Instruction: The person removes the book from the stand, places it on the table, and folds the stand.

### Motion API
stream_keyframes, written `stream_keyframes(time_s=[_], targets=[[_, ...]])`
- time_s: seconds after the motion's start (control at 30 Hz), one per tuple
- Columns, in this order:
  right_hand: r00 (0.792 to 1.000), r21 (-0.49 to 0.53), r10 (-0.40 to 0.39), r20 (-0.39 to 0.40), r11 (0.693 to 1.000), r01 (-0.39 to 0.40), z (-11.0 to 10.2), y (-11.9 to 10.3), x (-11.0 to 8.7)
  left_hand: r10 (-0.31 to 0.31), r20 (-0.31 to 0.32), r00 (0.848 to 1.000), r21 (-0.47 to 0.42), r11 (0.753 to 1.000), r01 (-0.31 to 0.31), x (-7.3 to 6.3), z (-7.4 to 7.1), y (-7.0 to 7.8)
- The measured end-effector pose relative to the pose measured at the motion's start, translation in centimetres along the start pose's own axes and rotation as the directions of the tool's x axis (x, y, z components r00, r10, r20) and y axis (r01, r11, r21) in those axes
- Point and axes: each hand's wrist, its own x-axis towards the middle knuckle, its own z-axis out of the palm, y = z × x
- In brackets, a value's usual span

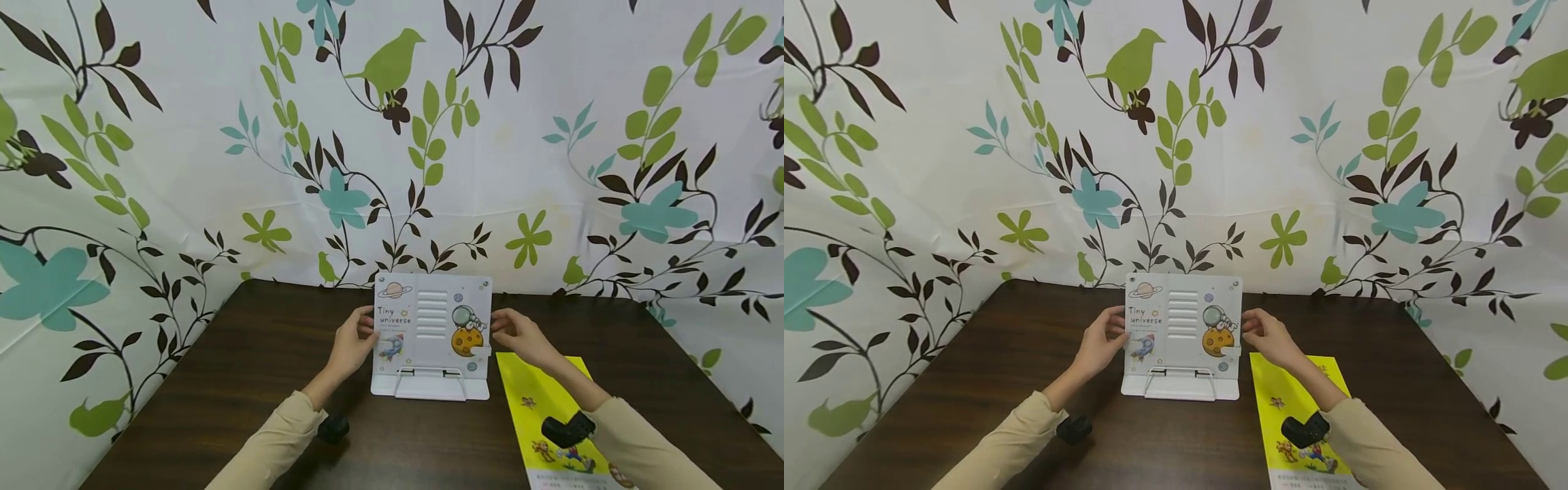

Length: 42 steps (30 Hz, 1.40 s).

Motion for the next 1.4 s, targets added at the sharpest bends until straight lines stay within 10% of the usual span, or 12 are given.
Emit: stream_keyframes(time_s=[0.57,1.4], targets=[[0.991,0.104,0.019,-0.13,0.995,-0.005,1.9,0.8,0.5,0.035,-0.055,0.998,0.001,0.999,-0.035,0.6,0.9,-0.3],[0.995,0.137,0.046,-0.088,0.99,-0.033,2.1,0.4,2.1,0.027,0.009,1.0,0.019,0.999,-0.027,-1.7,-0.8,0.2]])
